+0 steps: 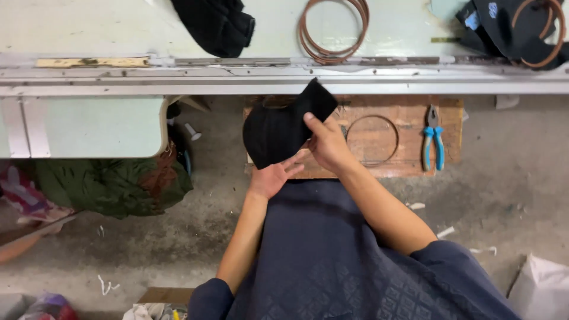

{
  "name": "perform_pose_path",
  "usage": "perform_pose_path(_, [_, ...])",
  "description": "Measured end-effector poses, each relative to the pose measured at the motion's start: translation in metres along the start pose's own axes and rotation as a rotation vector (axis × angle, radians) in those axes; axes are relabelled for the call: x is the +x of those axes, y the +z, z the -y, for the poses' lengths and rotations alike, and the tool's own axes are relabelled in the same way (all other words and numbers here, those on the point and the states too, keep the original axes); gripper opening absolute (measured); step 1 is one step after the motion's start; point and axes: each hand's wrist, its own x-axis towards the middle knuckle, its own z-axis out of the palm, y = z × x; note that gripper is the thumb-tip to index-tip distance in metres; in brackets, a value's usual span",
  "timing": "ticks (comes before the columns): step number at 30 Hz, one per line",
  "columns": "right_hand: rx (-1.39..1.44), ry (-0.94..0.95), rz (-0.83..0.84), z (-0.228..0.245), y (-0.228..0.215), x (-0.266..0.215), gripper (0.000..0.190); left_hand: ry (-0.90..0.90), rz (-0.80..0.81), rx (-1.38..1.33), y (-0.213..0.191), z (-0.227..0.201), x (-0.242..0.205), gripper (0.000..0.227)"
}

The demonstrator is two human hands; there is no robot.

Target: Preparing cap panels for embroidery by securing them within circular embroidery hoops.

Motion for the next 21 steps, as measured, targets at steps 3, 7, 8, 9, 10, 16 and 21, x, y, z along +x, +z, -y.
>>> perform_pose_path(3, [-0.023, 0.061, -0.16, -0.01, -0.046, 0.008, 0.018, 0.236, -0.242, -0.114, 0.027, -0.027, -0.011, 0.063])
perform_pose_path(7, [-0.028, 0.154, -0.257, -0.062, -0.097, 0.013, 0.019, 0.317, -0.198, 0.072, -0.034, -0.075, 0.038, 0.044])
perform_pose_path(8, [-0.04, 0.164, -0.284, -0.071, -0.096, 0.005, 0.022, 0.448, -0.256, 0.282, -0.053, -0.079, 0.041, 0.031])
perform_pose_path(9, [-0.049, 0.159, -0.303, -0.071, -0.093, 0.008, 0.025, 0.584, -0.294, 0.499, -0.062, -0.088, 0.055, 0.024])
perform_pose_path(10, [-0.042, 0.155, -0.303, -0.072, -0.091, 0.007, 0.025, 0.584, -0.29, 0.507, -0.055, -0.085, 0.049, 0.024])
perform_pose_path(16, [-0.099, 0.134, -0.427, -0.155, -0.16, 0.034, 0.028, 0.927, -0.864, 1.349, -0.088, -0.064, 0.032, 0.054])
perform_pose_path(21, [-1.071, -0.089, -0.399, -0.109, -0.163, 0.017, 0.056, 0.887, -0.96, 1.689, -0.11, -0.065, 0.012, 0.076])
